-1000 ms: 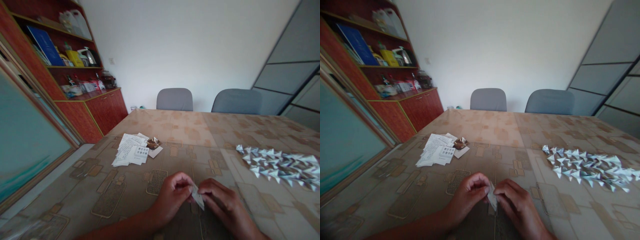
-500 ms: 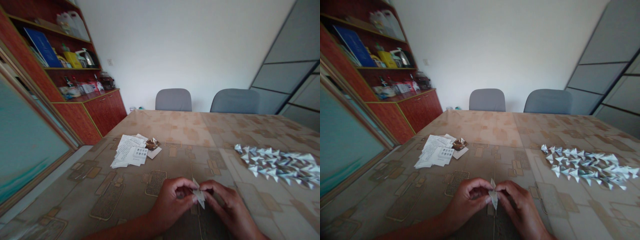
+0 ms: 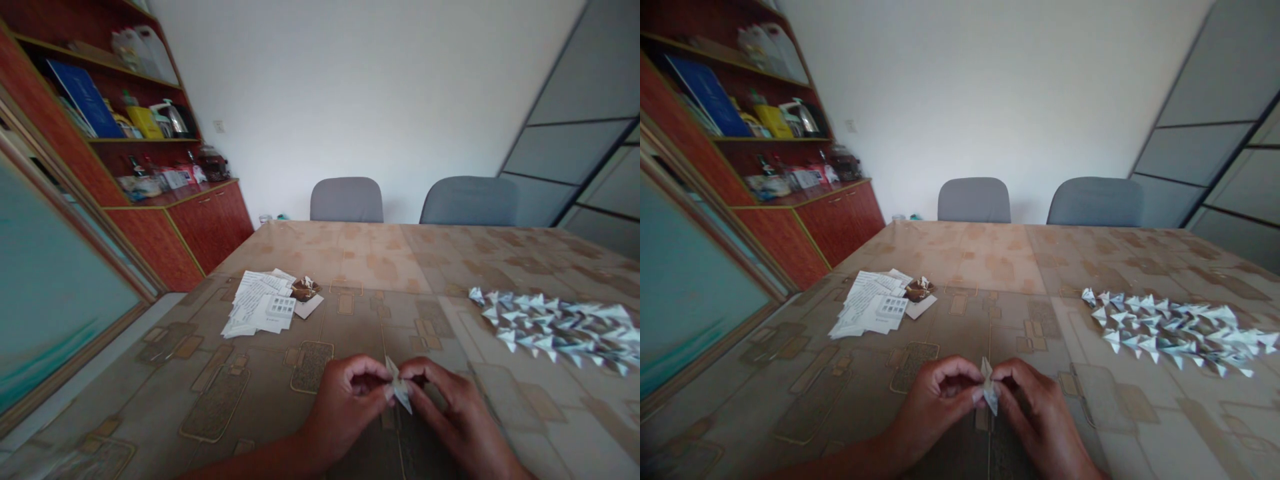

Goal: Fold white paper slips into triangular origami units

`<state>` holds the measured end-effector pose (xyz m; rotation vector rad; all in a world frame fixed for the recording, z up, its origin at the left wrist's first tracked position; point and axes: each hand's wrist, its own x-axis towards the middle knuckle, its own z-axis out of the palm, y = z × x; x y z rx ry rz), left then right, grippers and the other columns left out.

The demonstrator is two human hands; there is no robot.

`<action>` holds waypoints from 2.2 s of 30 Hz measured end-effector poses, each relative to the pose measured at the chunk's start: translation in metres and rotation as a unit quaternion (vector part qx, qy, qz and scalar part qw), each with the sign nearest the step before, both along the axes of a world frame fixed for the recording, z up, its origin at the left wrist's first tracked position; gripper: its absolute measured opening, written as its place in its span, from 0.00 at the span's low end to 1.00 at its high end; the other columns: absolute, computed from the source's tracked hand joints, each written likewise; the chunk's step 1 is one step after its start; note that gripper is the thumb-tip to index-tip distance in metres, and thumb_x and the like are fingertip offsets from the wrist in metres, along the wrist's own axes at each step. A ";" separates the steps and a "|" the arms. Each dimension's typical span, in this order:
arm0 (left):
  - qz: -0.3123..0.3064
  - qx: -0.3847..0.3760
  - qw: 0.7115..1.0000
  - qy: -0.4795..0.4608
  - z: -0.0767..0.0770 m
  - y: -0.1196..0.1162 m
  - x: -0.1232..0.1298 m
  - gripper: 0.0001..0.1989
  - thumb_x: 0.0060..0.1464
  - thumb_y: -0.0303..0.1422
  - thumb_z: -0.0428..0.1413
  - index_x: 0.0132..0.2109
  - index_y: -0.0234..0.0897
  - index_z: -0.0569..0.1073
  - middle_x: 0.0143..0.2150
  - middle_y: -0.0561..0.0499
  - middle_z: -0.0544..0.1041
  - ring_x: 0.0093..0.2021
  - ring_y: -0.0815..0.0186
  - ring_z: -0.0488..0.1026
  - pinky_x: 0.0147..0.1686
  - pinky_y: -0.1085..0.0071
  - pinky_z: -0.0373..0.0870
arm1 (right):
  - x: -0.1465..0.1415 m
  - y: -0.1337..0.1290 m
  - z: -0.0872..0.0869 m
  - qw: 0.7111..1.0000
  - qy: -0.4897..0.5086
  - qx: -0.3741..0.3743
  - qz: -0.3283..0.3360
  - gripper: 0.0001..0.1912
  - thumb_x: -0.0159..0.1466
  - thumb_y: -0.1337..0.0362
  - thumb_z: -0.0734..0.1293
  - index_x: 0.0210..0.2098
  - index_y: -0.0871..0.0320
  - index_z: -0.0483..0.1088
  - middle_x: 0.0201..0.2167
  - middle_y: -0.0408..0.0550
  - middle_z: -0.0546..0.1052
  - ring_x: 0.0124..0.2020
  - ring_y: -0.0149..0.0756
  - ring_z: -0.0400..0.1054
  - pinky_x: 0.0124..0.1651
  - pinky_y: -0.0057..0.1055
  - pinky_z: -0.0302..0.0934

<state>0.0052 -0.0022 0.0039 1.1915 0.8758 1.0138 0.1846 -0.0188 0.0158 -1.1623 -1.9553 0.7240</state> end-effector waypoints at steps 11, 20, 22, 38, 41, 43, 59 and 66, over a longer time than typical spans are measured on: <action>0.031 0.014 0.999 0.034 -0.001 0.001 0.000 0.08 0.45 0.33 0.63 0.28 0.32 0.75 0.24 0.52 0.74 0.26 0.69 0.70 0.29 0.75 0.65 | -0.005 -0.001 0.001 1.000 0.013 -0.012 -0.010 0.08 0.67 0.62 0.61 0.32 0.55 0.68 0.27 0.42 0.75 0.30 0.32 0.71 0.33 0.23 0.64; 0.055 0.017 0.997 0.044 -0.007 0.000 0.005 0.07 0.45 0.31 0.61 0.25 0.34 0.70 0.22 0.53 0.71 0.24 0.69 0.68 0.27 0.74 0.64 | -0.011 0.003 -0.007 0.989 0.103 -0.096 -0.038 0.10 0.64 0.59 0.63 0.28 0.57 0.68 0.23 0.42 0.72 0.26 0.32 0.68 0.30 0.25 0.63; 0.046 0.009 0.999 0.026 -0.006 0.000 0.005 0.07 0.45 0.31 0.60 0.26 0.34 0.70 0.23 0.53 0.71 0.24 0.69 0.68 0.27 0.74 0.66 | -0.011 0.003 -0.008 0.986 0.124 -0.109 -0.034 0.10 0.64 0.59 0.64 0.28 0.57 0.67 0.23 0.42 0.72 0.26 0.32 0.68 0.29 0.24 0.63; 0.018 -0.018 0.999 -0.042 0.001 0.003 0.003 0.10 0.45 0.33 0.62 0.31 0.34 0.68 0.29 0.52 0.72 0.28 0.68 0.71 0.30 0.72 0.70 | -0.012 0.007 -0.010 0.986 0.142 -0.068 -0.052 0.05 0.60 0.63 0.67 0.30 0.57 0.70 0.24 0.43 0.75 0.27 0.33 0.70 0.30 0.26 0.65; 0.014 -0.009 0.999 -0.047 0.000 0.004 0.002 0.10 0.47 0.34 0.62 0.32 0.33 0.70 0.29 0.51 0.74 0.28 0.68 0.72 0.31 0.72 0.70 | -0.012 0.006 -0.004 0.989 0.126 -0.058 -0.043 0.02 0.58 0.65 0.67 0.31 0.57 0.71 0.25 0.44 0.77 0.27 0.34 0.71 0.31 0.26 0.66; 0.009 -0.005 0.999 -0.049 -0.002 0.004 0.001 0.10 0.47 0.35 0.63 0.32 0.33 0.71 0.29 0.51 0.74 0.28 0.68 0.72 0.31 0.72 0.69 | -0.013 0.006 -0.002 0.991 0.117 -0.054 -0.046 0.02 0.58 0.65 0.67 0.30 0.57 0.71 0.24 0.43 0.77 0.27 0.34 0.72 0.31 0.25 0.66; 0.030 -0.002 0.999 0.025 0.005 0.002 0.001 0.11 0.45 0.34 0.62 0.24 0.34 0.68 0.22 0.53 0.73 0.23 0.69 0.71 0.26 0.76 0.65 | -0.010 0.004 -0.002 0.995 0.068 -0.059 -0.033 0.11 0.63 0.59 0.66 0.27 0.56 0.72 0.23 0.42 0.76 0.26 0.32 0.71 0.30 0.24 0.63; 0.025 0.012 0.998 0.050 0.004 0.002 0.001 0.07 0.45 0.29 0.59 0.25 0.34 0.68 0.22 0.53 0.73 0.23 0.69 0.71 0.26 0.75 0.65 | -0.015 0.003 0.001 0.990 0.107 -0.085 -0.034 0.12 0.64 0.57 0.65 0.28 0.57 0.69 0.22 0.42 0.74 0.24 0.32 0.67 0.28 0.25 0.61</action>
